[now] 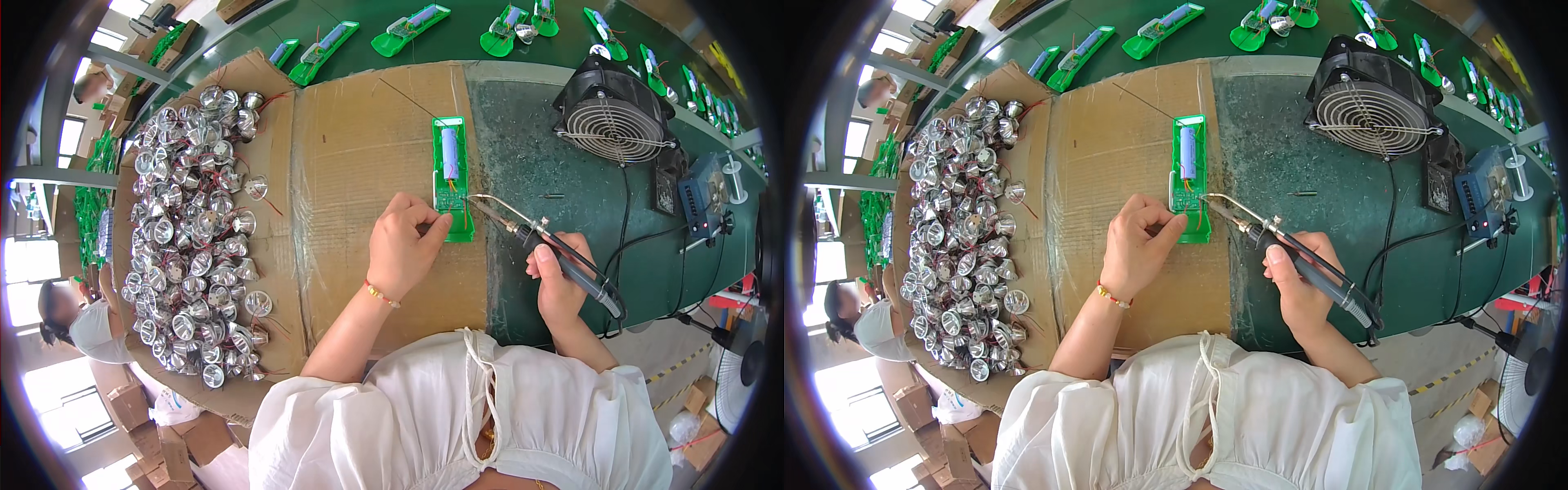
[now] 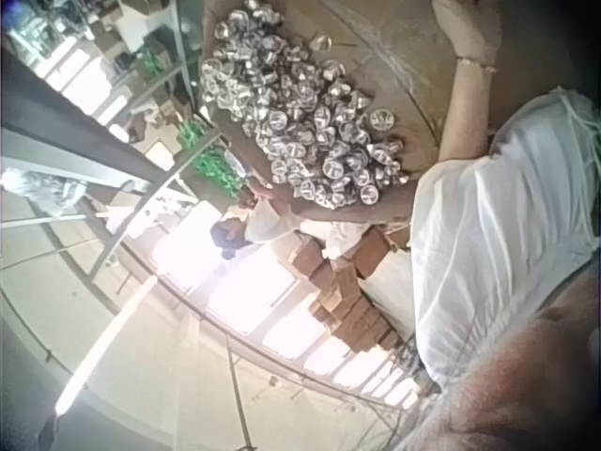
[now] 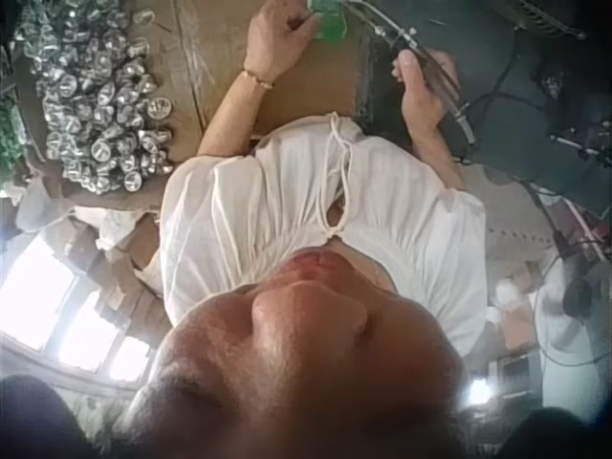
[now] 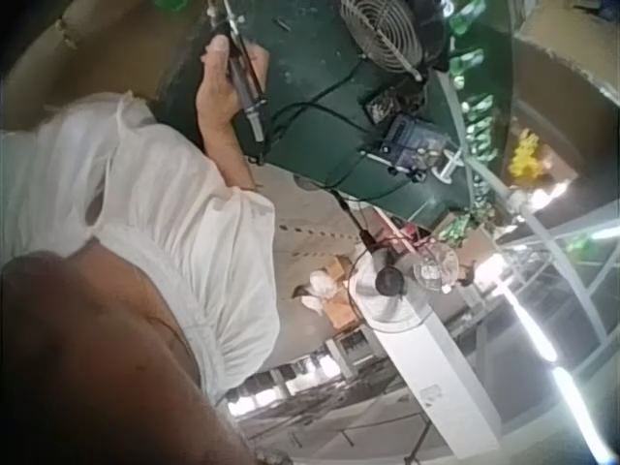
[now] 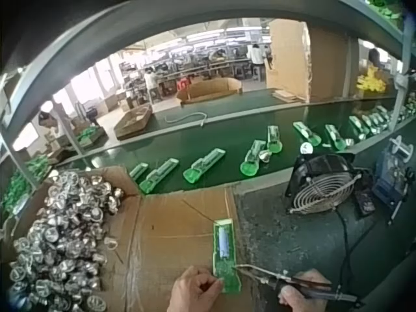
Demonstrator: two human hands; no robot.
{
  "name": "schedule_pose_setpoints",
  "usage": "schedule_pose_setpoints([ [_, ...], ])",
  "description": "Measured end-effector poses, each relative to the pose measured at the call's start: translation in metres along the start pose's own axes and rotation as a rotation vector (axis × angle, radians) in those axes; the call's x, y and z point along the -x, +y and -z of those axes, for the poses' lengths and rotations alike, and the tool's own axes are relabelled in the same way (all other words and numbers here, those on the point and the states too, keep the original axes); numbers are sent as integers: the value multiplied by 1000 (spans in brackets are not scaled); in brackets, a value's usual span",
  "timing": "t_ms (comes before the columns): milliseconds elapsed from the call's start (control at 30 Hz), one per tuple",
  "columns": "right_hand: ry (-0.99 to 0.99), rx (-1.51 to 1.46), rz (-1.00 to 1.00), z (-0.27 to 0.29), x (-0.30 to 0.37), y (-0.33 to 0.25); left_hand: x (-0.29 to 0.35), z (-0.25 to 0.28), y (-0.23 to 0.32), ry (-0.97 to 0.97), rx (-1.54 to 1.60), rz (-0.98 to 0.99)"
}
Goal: Soldering components and wires to circuit boards within plastic housings at an assembly station.
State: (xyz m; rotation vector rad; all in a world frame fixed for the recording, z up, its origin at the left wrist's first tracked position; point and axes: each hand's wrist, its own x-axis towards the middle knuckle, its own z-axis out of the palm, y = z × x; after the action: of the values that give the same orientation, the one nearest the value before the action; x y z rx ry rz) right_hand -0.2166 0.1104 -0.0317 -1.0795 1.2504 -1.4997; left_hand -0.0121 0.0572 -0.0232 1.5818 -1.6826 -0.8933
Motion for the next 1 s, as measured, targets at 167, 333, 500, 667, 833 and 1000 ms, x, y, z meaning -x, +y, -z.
schedule_pose_setpoints([
  [167, -16, -2, 5, 1, 0, 2, 4, 4, 2, 3, 24, -85],
  [333, -25, 0, 6, 1, 0, 2, 10, 4, -5, 164, -77, -270],
  [500, -34, -9, 25, -2, -2, 3, 12, 4, -7, 199, 15, -202],
  [667, -47, 70, 9, -9, -3, 4, 2, 5, -2, 87, 104, -11],
  [833, -80, 110, 16, -11, -7, 5, -2, 3, 0, -5, 17, 45],
  [1000, -95, 145, -18, -13, -7, 5, -3, -2, -1, 80, 14, -53],
])
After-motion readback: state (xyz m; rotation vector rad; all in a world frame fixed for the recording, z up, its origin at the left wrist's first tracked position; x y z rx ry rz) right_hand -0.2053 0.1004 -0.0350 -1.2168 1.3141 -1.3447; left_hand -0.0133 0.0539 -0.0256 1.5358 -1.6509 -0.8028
